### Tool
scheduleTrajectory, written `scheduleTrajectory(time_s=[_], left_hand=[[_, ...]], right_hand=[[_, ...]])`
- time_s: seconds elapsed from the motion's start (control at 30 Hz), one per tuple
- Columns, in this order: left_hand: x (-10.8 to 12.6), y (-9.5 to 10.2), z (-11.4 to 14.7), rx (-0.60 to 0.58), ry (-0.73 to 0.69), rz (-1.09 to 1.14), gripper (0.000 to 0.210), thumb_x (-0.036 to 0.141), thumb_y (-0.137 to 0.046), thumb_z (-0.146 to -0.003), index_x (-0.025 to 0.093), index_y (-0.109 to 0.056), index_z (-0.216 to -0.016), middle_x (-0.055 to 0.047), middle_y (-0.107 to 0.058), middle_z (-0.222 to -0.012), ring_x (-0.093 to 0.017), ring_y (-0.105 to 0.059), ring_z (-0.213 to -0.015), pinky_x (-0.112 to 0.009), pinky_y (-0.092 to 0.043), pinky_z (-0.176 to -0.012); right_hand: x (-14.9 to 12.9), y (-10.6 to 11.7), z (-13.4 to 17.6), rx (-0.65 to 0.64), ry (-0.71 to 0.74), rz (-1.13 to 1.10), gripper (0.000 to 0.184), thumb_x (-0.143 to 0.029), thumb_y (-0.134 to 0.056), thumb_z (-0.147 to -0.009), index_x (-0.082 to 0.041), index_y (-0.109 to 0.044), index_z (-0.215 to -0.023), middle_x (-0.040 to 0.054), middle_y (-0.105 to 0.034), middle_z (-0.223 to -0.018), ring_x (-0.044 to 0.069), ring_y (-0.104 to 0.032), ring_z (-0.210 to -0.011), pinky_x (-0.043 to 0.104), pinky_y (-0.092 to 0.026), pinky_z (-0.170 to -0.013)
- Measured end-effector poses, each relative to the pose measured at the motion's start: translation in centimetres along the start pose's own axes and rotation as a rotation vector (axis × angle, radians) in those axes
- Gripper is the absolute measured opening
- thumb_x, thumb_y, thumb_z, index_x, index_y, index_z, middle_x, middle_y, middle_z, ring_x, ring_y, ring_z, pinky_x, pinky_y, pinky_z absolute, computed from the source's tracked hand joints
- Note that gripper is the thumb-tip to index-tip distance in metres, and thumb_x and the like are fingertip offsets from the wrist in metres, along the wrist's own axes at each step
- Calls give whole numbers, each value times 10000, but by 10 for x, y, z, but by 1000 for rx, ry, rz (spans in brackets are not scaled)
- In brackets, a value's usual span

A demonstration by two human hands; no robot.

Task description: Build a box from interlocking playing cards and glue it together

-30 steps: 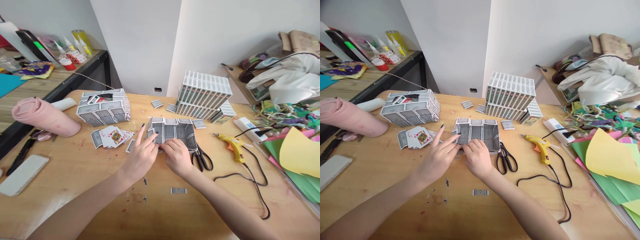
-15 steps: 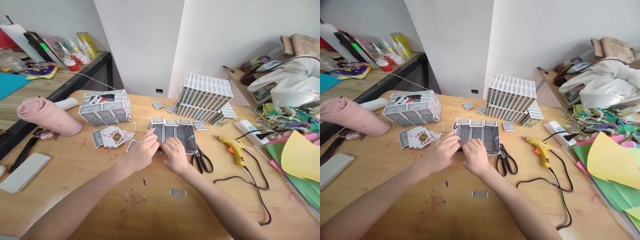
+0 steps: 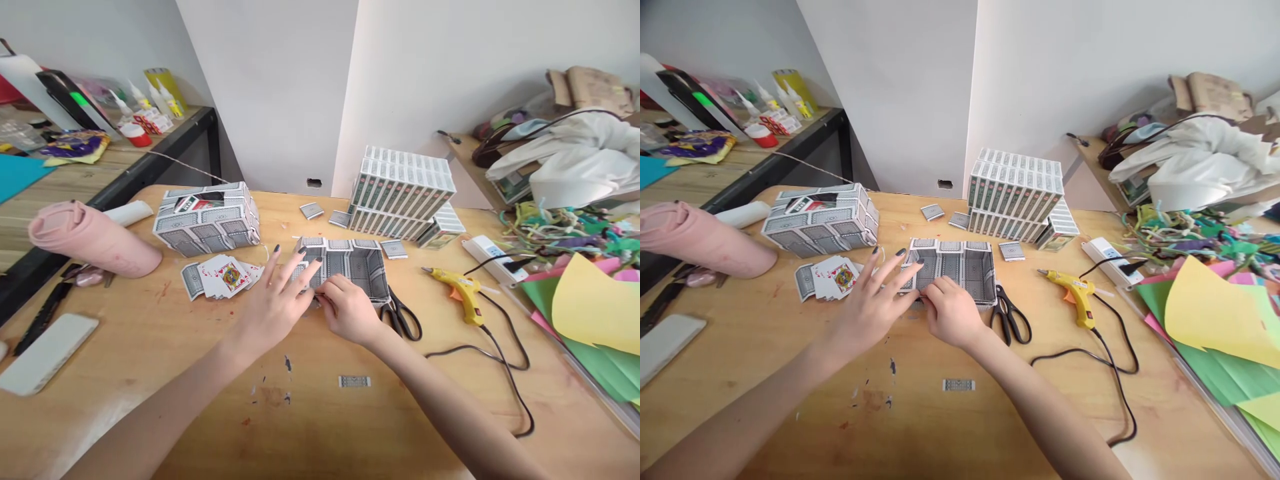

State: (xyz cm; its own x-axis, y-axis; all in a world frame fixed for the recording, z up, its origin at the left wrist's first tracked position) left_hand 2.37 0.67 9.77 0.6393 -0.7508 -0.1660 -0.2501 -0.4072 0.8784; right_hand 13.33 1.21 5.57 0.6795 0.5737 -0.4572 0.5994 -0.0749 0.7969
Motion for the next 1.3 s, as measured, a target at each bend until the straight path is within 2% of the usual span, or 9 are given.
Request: scheduleTrajectory(time_s=[0.27, 0.4, 0.5, 0.57, 0.67, 0.93, 1.1, 1.17, 1.3], left_hand=[[0, -9, -5, -26, -3, 101, 229, 41, -392, -836, 147, -585, -773, -79, -582, -1131, -253, -411, -1243, -535, -270, -1100], [-5, -12, 8, 43, 78, 267, 238, 61, -409, -845, 173, -604, -924, -58, -620, -1041, -216, -476, -1186, -470, -356, -1057], [-21, -14, 25, 87, 248, 385, 333, 108, -447, -846, 216, -514, -1154, -64, -583, -1144, -194, -494, -1160, -393, -420, -1000], [-45, -20, 42, 82, 480, 357, 409, 170, -466, -847, 194, -420, -1252, -98, -554, -1195, -215, -495, -1154, -397, -425, -981], [-81, -36, 69, -68, 724, 200, 466, 256, -463, -842, 136, -377, -1283, -170, -498, -1263, -291, -450, -1201, -451, -404, -971], [-109, -57, 92, -435, 746, 43, 361, 261, -300, -885, 116, -540, -1113, -171, -568, -1211, -274, -518, -1146, -399, -420, -916], [-112, -43, 86, -598, 822, -36, 379, 233, -274, -869, 140, -584, -1065, -154, -680, -785, -296, -647, -706, -365, -446, -603], [-115, -30, 80, -520, 866, -91, 369, 233, -300, -858, 149, -586, -1075, -141, -674, -753, -290, -637, -676, -351, -427, -581], [-108, 3, 60, -141, 940, -49, 252, 289, -414, -829, 179, -612, -940, -81, -669, -770, -230, -623, -691, -308, -425, -615]], right_hand=[[0, -7, 0, 97, -61, 213, 195, -72, -423, -781, -181, -534, -664, 28, -531, -651, 149, -466, -626, 259, -354, -546], [2, -5, 0, 60, -90, 151, 160, -118, -438, -821, -183, -558, -737, 28, -560, -706, 139, -504, -652, 242, -375, -558], [4, 1, 0, 29, -113, -5, 113, -158, -464, -839, -182, -569, -873, 45, -602, -821, 146, -557, -758, 241, -429, -622], [3, 9, -2, 45, -104, -125, 146, -173, -501, -827, -176, -555, -963, 60, -614, -904, 154, -573, -842, 255, -459, -696], [3, 31, -2, 146, -108, -220, 152, -175, -511, -821, -181, -560, -965, 61, -623, -907, 155, -583, -877, 278, -470, -772], [30, 64, 18, 271, -299, -288, 121, -203, -500, -808, -204, -621, -820, 28, -656, -780, 141, -611, -713, 278, -494, -678], [48, 61, 36, 265, -422, -361, 131, -257, -526, -795, -203, -641, -825, 35, -668, -790, 154, -619, -715, 295, -513, -670], [52, 63, 40, 291, -463, -403, 134, -281, -541, -792, -201, -644, -820, 34, -665, -786, 156, -619, -716, 299, -516, -675], [58, 66, 43, 364, -576, -578, 153, -329, -582, -776, -194, -639, -821, 38, -661, -783, 159, -627, -715, 305, -522, -687]])
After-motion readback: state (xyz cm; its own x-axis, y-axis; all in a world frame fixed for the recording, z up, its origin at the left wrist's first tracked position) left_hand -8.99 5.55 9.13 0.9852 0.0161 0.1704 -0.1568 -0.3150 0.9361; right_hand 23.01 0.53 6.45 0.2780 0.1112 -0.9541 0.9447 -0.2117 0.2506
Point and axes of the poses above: each hand's wrist, its own z-axis away from the middle knuckle, its own y-axis out of the back of the hand, x = y × z, the point moved 6 cm from there along -z, towards the middle knuckle
